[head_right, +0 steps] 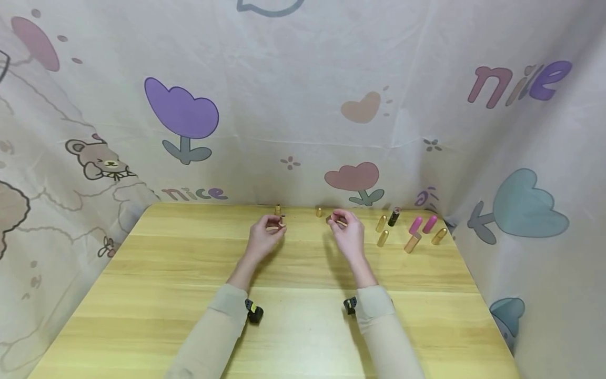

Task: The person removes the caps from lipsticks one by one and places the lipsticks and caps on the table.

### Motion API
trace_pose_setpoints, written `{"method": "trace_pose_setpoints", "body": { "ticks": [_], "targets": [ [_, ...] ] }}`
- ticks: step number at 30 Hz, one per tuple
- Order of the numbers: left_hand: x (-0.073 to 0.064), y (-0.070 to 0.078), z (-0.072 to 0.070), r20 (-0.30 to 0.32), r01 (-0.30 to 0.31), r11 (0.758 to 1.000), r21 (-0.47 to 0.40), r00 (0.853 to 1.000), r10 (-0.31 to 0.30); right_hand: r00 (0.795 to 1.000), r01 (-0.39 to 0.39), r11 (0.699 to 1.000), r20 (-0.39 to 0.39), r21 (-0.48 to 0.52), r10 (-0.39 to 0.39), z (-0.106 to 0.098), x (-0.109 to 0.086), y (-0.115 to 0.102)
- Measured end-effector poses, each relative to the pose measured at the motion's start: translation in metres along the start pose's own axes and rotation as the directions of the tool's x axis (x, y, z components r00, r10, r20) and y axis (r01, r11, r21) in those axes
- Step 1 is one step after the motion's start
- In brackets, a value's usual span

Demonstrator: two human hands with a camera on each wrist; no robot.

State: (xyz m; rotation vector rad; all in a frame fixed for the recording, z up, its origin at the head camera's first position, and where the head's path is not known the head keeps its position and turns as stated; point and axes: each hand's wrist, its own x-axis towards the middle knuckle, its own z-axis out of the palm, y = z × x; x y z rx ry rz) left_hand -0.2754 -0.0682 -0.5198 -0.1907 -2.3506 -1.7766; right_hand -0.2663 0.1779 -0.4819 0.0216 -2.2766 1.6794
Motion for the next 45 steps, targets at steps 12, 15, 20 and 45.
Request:
{"method": "trace_pose_setpoints", "body": {
  "ticks": [12,15,20,45],
  "targets": [
    [0.017,-0.013,-0.010,-0.017,0.065,0.995,0.071,0.998,-0.064,0.994,-0.032,0.995,0.101,-0.091,0.041,0.017,0.020,0.016],
    [0.021,-0.015,-0.011,-0.011,0.085,0.993,0.077,0.996,-0.085,0.989,-0.035,0.990,0.137,-0.133,0.054,0.020,0.026,0.019],
    [0.023,-0.019,-0.011,-0.010,0.115,0.988,0.100,0.993,-0.115,0.979,-0.015,0.981,0.195,-0.195,0.054,0.024,0.032,0.020],
    [0.028,-0.032,-0.011,0.021,0.193,0.971,0.143,0.980,-0.198,0.947,0.054,0.937,0.314,-0.344,0.061,0.036,0.037,0.038]
  ]
}}
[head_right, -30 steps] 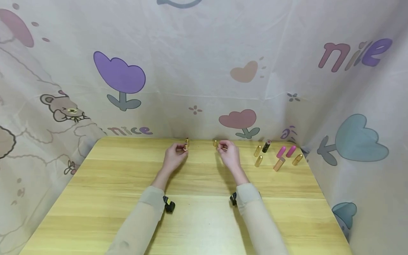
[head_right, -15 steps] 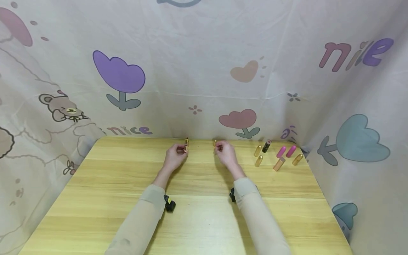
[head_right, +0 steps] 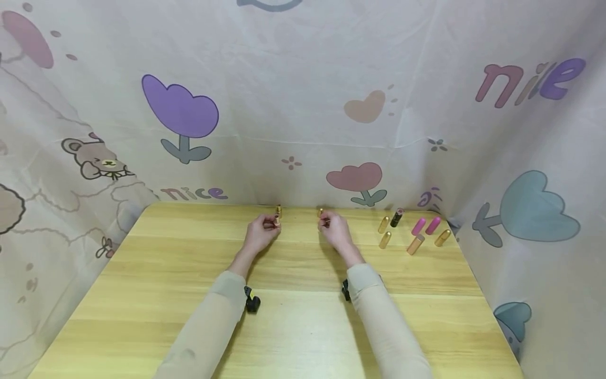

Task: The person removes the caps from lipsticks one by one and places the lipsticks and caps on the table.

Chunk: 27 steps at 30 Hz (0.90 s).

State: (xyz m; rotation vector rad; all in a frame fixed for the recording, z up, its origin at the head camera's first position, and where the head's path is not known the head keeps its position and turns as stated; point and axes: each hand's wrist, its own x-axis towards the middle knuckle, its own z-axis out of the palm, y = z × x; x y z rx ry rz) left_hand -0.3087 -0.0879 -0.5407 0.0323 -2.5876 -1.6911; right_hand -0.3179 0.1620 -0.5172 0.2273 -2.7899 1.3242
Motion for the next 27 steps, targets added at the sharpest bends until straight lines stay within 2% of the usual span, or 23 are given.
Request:
{"method": "trace_pose_setpoints", "body": {
  "ticks": [6,17,22,27],
  "targets": [
    [0.003,0.001,-0.001,0.000,0.006,1.000,0.019,1.000,-0.006,1.000,0.000,1.000,0.004,0.005,0.000,-0.004,-0.002,-0.001],
    [0.003,0.001,-0.001,0.010,0.042,0.999,0.016,0.999,-0.042,0.997,-0.031,0.987,-0.060,0.157,0.040,-0.021,-0.022,-0.016],
    [0.002,0.002,-0.001,0.014,0.043,0.999,0.018,0.999,-0.043,0.988,0.005,0.971,-0.153,0.239,0.032,-0.032,-0.032,-0.023],
    [0.001,0.003,-0.001,0.013,0.042,0.999,0.018,0.999,-0.043,0.959,0.063,0.956,-0.283,0.287,0.022,-0.040,-0.044,-0.026]
  ]
}}
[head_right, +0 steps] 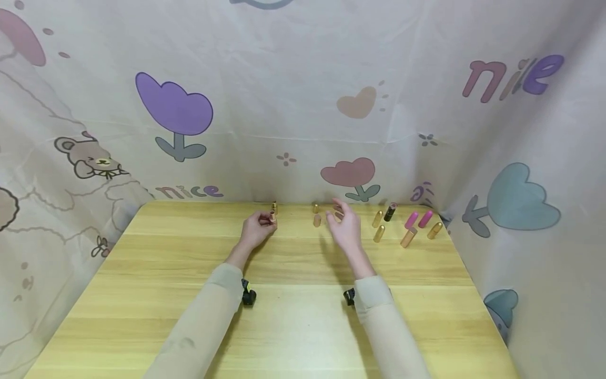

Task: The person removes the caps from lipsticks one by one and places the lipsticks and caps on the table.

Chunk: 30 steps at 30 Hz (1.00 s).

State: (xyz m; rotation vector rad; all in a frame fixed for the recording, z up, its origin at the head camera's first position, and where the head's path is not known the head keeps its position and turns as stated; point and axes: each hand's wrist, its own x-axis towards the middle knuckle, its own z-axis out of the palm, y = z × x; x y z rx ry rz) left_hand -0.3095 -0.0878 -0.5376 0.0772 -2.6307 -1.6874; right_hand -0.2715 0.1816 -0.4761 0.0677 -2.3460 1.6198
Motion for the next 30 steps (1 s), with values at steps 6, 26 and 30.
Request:
{"method": "trace_pose_setpoints", "body": {
  "ticks": [6,26,30],
  "targets": [
    [-0.002,0.000,-0.001,-0.002,0.003,1.000,-0.016,1.000,-0.003,0.988,0.039,0.994,-0.154,0.105,-0.022,-0.011,-0.009,-0.002],
    [-0.002,0.002,0.000,-0.005,0.004,1.000,-0.005,1.000,-0.004,0.905,-0.149,0.974,-0.373,0.170,0.204,-0.063,-0.025,0.026],
    [-0.001,0.001,0.000,-0.002,0.007,1.000,-0.004,1.000,-0.007,0.903,-0.235,0.955,-0.322,0.183,0.284,-0.072,-0.026,0.034]
  ]
}}
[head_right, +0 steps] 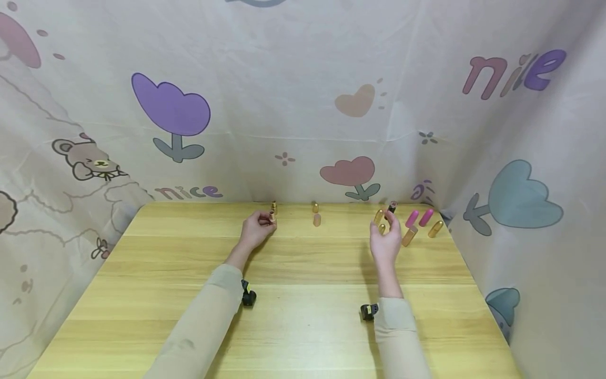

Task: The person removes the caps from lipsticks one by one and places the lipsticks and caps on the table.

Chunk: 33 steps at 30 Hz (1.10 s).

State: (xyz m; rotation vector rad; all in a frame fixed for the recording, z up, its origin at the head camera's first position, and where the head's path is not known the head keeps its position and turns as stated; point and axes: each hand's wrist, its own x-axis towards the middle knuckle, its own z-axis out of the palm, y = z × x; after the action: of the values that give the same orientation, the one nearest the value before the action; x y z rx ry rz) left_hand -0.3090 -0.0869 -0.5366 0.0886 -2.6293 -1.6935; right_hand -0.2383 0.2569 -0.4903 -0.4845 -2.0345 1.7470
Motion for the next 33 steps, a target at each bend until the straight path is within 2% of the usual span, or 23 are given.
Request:
{"method": "trace_pose_setpoints", "body": {
  "ticks": [5,14,26,33],
  "targets": [
    [0.002,0.001,0.002,-0.004,0.003,1.000,0.000,1.000,-0.003,0.997,-0.060,0.996,0.044,-0.071,0.063,-0.008,0.006,0.007],
    [0.003,0.000,0.003,0.001,0.006,1.000,-0.007,1.000,-0.006,0.992,-0.077,0.984,0.083,-0.158,0.091,-0.011,0.013,0.015],
    [0.000,0.002,0.000,0.016,0.027,0.999,-0.033,1.000,-0.027,0.989,-0.101,0.961,0.079,-0.258,0.126,-0.014,0.020,0.019],
    [-0.004,0.006,-0.002,0.037,0.040,0.996,-0.079,0.999,-0.037,0.989,-0.097,0.961,0.080,-0.260,0.122,-0.015,0.019,0.019]
  ]
}}
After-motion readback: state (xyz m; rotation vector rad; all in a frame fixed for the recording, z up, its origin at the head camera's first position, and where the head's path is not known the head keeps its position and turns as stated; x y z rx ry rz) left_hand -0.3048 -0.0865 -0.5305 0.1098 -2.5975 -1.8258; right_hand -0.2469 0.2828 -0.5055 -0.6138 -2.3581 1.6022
